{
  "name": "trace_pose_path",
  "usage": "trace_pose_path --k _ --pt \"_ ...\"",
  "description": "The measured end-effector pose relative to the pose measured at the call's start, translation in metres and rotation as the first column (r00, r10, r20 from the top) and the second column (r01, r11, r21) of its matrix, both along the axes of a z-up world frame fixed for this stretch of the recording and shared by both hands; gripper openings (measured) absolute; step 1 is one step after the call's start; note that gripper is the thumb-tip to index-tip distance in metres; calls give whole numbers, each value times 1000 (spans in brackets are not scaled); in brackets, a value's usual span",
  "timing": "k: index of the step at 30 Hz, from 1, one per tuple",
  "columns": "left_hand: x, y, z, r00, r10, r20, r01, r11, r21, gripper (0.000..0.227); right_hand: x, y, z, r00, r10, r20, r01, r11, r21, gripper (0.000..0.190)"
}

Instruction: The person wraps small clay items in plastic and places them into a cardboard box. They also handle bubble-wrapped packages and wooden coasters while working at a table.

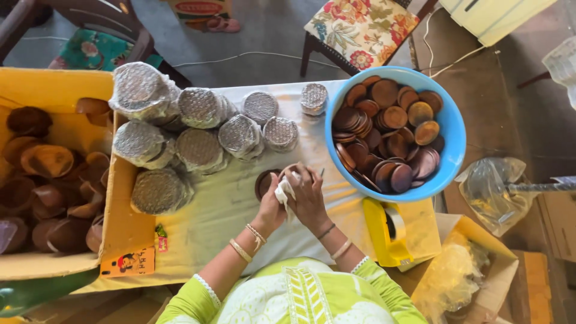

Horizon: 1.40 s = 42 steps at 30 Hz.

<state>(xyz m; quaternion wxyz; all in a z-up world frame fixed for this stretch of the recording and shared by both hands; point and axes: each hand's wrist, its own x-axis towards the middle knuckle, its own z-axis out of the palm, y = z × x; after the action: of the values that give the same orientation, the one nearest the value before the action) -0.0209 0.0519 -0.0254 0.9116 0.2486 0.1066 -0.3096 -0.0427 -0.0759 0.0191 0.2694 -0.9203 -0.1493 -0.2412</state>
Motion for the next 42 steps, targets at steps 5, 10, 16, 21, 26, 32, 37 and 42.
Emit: trace_pose_path --k 5,10,16,21,26,32,37,42 --pt "5 13 -26 954 -19 298 -41 980 195 59 22 -1 -28 991 -50 -124 69 986 150 47" --pt "-12 9 3 909 -36 416 -120 932 343 55 32 -3 -58 910 -86 -406 257 885 389 23" --pt "-18 0 -5 920 210 330 -272 950 154 53 1 26 -85 913 129 -387 366 160 917 31" --pt "-2 24 -27 951 -112 287 -57 851 522 49 4 -13 -82 877 233 -421 280 465 840 32" --pt "11 17 -50 925 -118 360 -125 802 584 47 10 -8 -89 858 176 -483 283 624 729 33" --pt "9 5 -33 918 196 345 -325 871 368 43 -5 23 -88 877 361 -318 313 76 947 46" --pt "10 24 -20 922 122 369 -281 865 416 31 -9 -3 -110 798 412 -440 359 261 896 45" --pt "18 17 -51 909 323 262 -394 871 293 14 -22 4 -137 718 427 -550 380 422 823 43"
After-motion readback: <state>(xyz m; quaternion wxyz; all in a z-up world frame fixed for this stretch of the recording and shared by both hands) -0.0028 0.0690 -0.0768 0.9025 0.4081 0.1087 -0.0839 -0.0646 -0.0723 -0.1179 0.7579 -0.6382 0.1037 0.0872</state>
